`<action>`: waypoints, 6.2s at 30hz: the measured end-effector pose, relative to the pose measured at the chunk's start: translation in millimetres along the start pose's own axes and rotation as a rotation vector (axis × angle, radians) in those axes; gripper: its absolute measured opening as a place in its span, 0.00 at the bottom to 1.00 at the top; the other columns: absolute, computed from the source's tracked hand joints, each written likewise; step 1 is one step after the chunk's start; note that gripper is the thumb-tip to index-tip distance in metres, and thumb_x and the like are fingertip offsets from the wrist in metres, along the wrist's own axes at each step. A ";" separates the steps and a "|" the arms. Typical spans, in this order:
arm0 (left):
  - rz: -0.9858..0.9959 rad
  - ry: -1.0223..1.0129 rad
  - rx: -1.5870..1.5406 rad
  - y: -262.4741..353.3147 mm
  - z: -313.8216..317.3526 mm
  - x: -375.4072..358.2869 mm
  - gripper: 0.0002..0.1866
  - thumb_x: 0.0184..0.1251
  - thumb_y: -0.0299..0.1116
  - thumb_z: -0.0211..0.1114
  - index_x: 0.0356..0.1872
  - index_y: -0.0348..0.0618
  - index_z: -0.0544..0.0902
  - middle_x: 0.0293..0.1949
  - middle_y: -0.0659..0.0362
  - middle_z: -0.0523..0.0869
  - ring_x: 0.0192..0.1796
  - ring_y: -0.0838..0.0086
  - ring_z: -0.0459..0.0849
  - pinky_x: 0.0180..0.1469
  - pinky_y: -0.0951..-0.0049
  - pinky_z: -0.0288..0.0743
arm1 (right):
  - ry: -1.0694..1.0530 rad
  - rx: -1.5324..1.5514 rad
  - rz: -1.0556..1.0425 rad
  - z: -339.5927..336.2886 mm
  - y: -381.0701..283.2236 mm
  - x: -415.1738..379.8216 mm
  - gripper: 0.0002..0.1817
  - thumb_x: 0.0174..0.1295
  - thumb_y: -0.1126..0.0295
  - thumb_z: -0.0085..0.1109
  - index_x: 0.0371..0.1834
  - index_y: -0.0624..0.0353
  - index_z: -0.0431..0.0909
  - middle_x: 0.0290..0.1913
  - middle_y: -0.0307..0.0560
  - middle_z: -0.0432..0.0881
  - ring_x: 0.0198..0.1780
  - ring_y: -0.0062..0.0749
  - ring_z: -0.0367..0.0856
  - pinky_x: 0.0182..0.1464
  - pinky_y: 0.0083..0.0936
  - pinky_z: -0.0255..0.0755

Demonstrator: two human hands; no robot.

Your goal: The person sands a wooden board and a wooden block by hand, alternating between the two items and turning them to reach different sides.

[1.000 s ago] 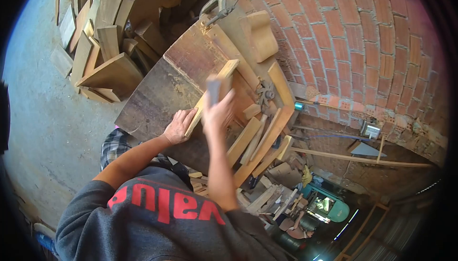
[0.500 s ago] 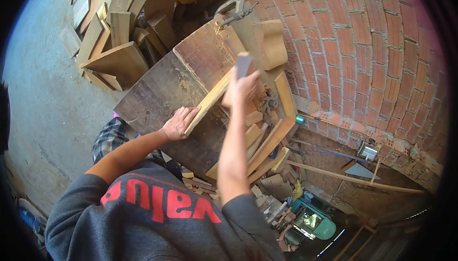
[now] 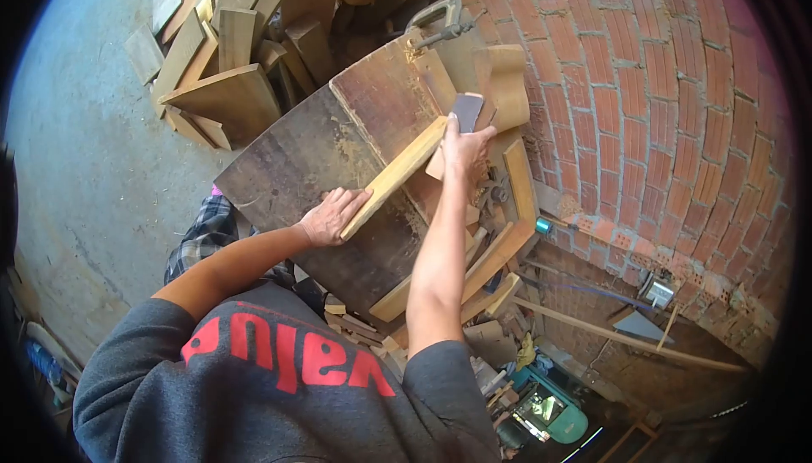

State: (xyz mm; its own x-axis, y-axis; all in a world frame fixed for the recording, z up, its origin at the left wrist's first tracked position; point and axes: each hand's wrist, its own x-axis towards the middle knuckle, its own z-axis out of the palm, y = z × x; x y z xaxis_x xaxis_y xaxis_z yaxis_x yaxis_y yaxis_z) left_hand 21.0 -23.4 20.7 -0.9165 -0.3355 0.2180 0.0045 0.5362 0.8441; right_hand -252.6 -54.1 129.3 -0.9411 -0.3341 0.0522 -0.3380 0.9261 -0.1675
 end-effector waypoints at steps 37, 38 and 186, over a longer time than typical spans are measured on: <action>-0.103 -0.083 -0.106 4.3 -7.0 1.9 0.47 0.50 0.32 0.65 0.75 0.33 0.58 0.63 0.44 0.71 0.61 0.50 0.70 0.67 0.58 0.65 | -0.041 0.002 -0.014 -18.6 -9.5 -32.0 0.44 0.57 0.39 0.67 0.61 0.66 0.63 0.51 0.69 0.81 0.53 0.60 0.83 0.52 0.50 0.75; -0.107 -0.042 -0.105 3.9 -6.8 3.3 0.46 0.51 0.32 0.65 0.75 0.32 0.59 0.63 0.44 0.71 0.61 0.51 0.70 0.66 0.58 0.65 | 0.007 0.033 -0.058 -5.6 10.8 -67.6 0.48 0.58 0.40 0.66 0.68 0.66 0.59 0.54 0.71 0.80 0.53 0.63 0.81 0.53 0.52 0.74; 0.031 0.059 0.013 1.0 3.5 4.9 0.44 0.52 0.22 0.61 0.75 0.33 0.57 0.57 0.39 0.71 0.55 0.44 0.71 0.62 0.50 0.70 | 0.076 0.224 -0.128 -7.2 7.3 -55.7 0.40 0.56 0.51 0.69 0.64 0.63 0.62 0.53 0.65 0.76 0.52 0.59 0.79 0.51 0.54 0.72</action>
State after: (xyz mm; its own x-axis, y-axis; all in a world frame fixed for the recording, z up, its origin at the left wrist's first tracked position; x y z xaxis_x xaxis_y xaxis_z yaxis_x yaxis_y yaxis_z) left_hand 15.0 -21.7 20.9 -0.8908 -0.3636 0.2726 0.0267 0.5569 0.8302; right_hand -202.6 -27.5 132.2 -0.8913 -0.4242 0.1599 -0.4526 0.8121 -0.3683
